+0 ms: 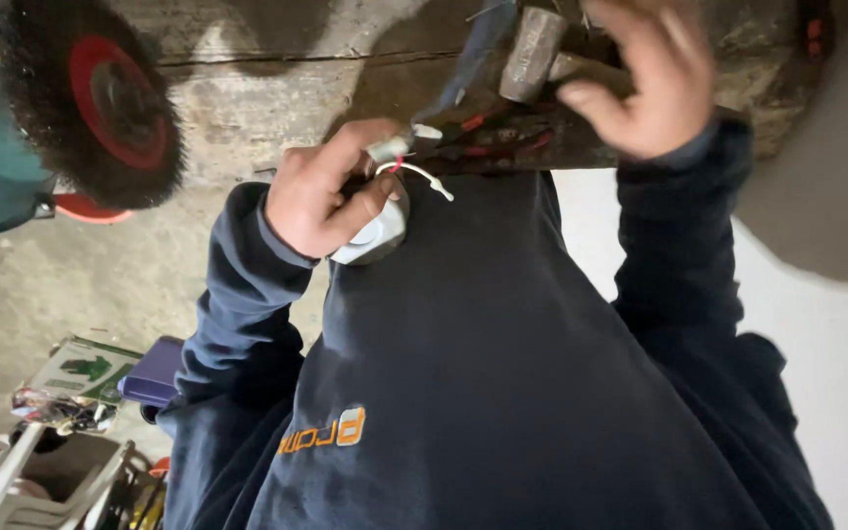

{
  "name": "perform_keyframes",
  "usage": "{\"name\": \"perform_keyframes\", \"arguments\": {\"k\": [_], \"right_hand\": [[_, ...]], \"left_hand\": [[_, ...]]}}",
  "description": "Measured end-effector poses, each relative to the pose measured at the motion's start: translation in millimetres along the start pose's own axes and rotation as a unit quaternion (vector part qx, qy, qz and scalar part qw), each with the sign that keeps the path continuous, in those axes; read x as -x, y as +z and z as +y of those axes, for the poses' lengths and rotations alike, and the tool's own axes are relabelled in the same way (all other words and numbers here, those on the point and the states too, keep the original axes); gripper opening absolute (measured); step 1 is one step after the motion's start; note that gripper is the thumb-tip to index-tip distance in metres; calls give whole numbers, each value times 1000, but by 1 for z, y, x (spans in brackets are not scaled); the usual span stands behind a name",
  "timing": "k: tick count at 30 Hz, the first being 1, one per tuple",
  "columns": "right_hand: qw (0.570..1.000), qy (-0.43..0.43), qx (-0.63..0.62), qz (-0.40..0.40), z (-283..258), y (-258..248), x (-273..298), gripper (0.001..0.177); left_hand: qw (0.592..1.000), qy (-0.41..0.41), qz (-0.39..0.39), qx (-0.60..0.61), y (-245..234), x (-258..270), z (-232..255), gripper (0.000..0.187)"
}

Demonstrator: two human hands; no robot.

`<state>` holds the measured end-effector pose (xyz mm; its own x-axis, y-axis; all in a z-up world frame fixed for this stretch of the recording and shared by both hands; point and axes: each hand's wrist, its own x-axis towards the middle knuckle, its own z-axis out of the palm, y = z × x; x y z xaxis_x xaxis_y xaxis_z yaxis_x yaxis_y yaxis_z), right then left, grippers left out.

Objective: The person works on electrical wiring at a cluttered workbench, using pliers to strip insulation from wires and a screwdriver to connect them to a small cylindrical component. They handle multiple colored wires, including green, yellow, red, and blue, and use wire connectors to join them.

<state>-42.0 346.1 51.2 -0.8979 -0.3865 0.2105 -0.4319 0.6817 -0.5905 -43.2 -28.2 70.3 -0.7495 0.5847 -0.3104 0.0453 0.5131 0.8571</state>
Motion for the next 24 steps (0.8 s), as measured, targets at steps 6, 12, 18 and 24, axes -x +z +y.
{"name": "perform_keyframes", "arguments": {"k": [6, 12, 18, 24], "right_hand": [[990, 111, 86, 0, 10, 24, 69, 33], [993, 11, 77, -91, -21, 71, 57, 43], [983, 11, 127, -133, -29, 77, 40, 67], [972, 5, 167, -163, -36, 86, 32, 71]], "left_hand": [[987, 146, -36, 57, -6, -18, 1, 15], [970, 84, -35, 224, -2, -15, -13, 17], [876, 80, -68, 472, 14, -12, -32, 13], [859, 46, -60, 507, 19, -12, -39, 14]]}}
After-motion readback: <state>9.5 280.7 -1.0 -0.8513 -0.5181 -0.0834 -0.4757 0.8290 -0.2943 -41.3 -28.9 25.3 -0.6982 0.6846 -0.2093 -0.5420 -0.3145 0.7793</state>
